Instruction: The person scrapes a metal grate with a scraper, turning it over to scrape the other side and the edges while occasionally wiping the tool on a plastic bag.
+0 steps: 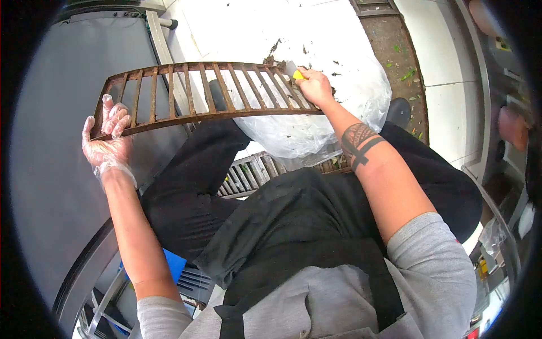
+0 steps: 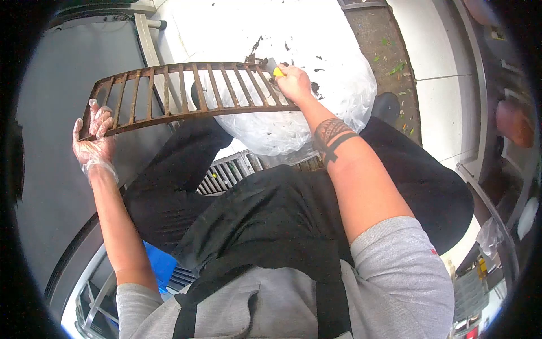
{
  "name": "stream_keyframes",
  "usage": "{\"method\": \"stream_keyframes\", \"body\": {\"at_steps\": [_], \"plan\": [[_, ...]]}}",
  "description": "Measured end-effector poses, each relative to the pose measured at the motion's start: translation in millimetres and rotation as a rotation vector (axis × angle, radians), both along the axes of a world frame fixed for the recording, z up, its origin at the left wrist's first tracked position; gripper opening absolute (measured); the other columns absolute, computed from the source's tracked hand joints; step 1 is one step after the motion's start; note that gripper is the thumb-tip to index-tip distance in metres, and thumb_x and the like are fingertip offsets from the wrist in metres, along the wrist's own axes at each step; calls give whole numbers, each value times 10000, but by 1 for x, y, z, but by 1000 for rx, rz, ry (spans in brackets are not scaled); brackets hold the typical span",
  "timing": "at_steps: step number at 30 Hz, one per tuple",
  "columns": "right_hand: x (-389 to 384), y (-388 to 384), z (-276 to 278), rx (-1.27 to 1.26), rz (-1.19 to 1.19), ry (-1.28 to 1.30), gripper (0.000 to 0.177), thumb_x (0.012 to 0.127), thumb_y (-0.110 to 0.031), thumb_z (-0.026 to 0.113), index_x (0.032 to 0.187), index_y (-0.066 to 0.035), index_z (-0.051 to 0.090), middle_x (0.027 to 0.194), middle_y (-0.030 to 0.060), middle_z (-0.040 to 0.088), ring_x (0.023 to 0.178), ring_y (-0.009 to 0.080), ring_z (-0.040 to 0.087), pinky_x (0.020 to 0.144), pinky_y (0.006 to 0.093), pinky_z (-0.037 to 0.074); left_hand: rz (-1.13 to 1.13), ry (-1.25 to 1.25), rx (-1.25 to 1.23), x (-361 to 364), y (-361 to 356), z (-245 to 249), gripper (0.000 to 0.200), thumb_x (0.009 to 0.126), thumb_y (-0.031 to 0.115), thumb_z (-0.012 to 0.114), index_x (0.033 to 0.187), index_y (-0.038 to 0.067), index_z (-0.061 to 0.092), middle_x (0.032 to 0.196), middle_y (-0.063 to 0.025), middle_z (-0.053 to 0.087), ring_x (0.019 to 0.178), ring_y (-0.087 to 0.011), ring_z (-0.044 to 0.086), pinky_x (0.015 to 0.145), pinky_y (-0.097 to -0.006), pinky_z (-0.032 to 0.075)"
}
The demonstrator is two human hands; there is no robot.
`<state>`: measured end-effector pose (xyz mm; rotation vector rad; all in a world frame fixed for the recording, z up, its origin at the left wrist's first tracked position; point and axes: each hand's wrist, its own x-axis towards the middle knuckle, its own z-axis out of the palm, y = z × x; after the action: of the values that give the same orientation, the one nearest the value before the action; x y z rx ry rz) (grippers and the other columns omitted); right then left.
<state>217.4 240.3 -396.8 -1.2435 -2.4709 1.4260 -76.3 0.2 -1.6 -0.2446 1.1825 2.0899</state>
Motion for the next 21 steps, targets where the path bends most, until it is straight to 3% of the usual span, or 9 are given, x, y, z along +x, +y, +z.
{"method": "stream_keyframes", "body": {"at_steps": [2,3,7,9,15,21], "plan": [[3,8,3,-54,82,-11,476,892,-307,672,1354,-207,734,1303,123,727,1165,338,696,1020,419,546,-12,-10,14,-1,-1,0,443,934,156,564,1253,-147,507,816,-55,361,681,-155,377,555,-298,332],[3,10,6,-114,44,16,493,878,-275,741,1359,-172,730,1299,135,736,1194,313,691,1056,360,522,-19,-19,38,0,-1,-1,437,935,151,565,1255,-140,503,820,-54,359,692,-155,377,558,-300,334],[7,18,-2,-92,91,36,487,885,-261,740,1364,-174,728,1310,129,734,1204,309,689,1060,359,521,11,-36,13,2,2,3,436,937,149,568,1269,-124,496,839,-55,358,704,-158,374,566,-302,340],[6,22,-4,-7,149,133,452,905,-275,693,1355,-258,730,1290,63,732,1163,299,694,1007,413,552,43,-32,-16,5,5,5,438,935,153,574,1275,-114,498,861,-61,362,713,-162,374,572,-302,343],[3,37,30,93,355,22,414,926,-210,643,1319,-293,743,1152,38,720,1090,286,704,930,436,576,-44,-51,21,-3,-4,2,423,937,145,587,1273,-100,507,869,-65,363,726,-167,375,585,-301,345],[11,55,29,177,360,-27,389,937,-219,651,1302,-317,744,1121,40,712,1051,298,708,893,445,582,-34,-78,13,0,-4,5,387,929,111,594,1247,-97,515,887,-74,364,715,-168,385,611,-308,365]]}}
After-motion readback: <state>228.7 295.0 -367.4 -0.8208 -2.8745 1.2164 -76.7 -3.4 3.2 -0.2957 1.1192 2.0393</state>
